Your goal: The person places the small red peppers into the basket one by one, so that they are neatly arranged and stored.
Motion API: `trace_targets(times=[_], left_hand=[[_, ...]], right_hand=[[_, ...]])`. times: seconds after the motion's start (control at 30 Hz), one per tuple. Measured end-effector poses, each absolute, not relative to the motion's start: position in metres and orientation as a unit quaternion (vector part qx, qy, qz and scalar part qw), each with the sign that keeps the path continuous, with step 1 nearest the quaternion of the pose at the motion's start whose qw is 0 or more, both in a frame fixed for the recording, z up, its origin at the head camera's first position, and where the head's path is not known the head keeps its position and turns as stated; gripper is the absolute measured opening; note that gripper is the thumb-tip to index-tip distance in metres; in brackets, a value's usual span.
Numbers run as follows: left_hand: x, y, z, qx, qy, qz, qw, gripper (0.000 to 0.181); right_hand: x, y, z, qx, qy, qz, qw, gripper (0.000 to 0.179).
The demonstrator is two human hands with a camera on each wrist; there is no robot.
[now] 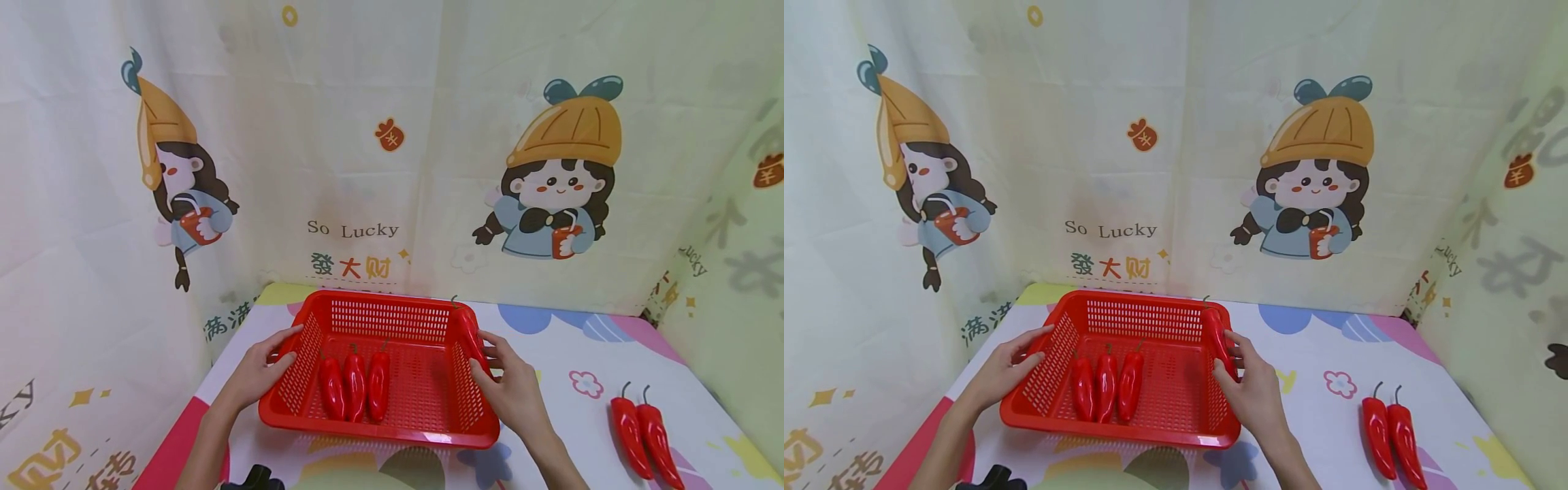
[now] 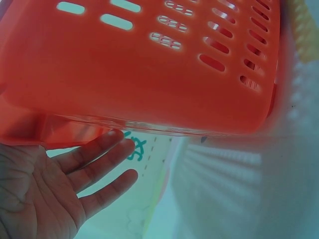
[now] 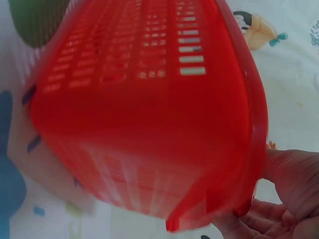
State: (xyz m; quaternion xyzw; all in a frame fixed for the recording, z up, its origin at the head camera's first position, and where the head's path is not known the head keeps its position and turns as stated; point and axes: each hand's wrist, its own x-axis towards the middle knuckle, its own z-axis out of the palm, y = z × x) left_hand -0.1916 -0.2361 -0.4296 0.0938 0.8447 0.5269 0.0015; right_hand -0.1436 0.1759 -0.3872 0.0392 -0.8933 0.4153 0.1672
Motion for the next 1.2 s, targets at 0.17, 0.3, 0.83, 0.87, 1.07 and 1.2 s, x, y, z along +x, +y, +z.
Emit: trace_targets(times=[0.17,0.3,0.83,0.87,1.07,1.2], left_hand=[[-0.192,-0.236,-0.43,0.082,0.845,0.529,0.006,0.06],[-0.192,-0.236,-0.43,0.08,0.843,0.531,0.008,0.06],[-0.192,-0.236,-0.43,0.079,0.84,0.537,0.011,0.061],[-0.192,-0.236,-0.43,0.079,0.84,0.536,0.011,0.061],[-0.193,-0.236,-0.432,0.081,0.841,0.534,0.009,0.06],[-0.192,-0.237,-0.432,0.082,0.841,0.535,0.008,0.061]], right_hand=[[-0.145,0.165,-0.39,0.047,-0.892,0.423,0.151,0.058],[-0.146,0.156,-0.392,0.052,-0.894,0.423,0.135,0.058],[-0.152,0.129,-0.403,0.098,-0.906,0.402,0.091,0.054],[-0.152,0.128,-0.404,0.099,-0.907,0.4,0.087,0.055],[-0.155,0.122,-0.404,0.111,-0.915,0.382,0.069,0.055],[-0.156,0.119,-0.405,0.109,-0.917,0.378,0.064,0.055]])
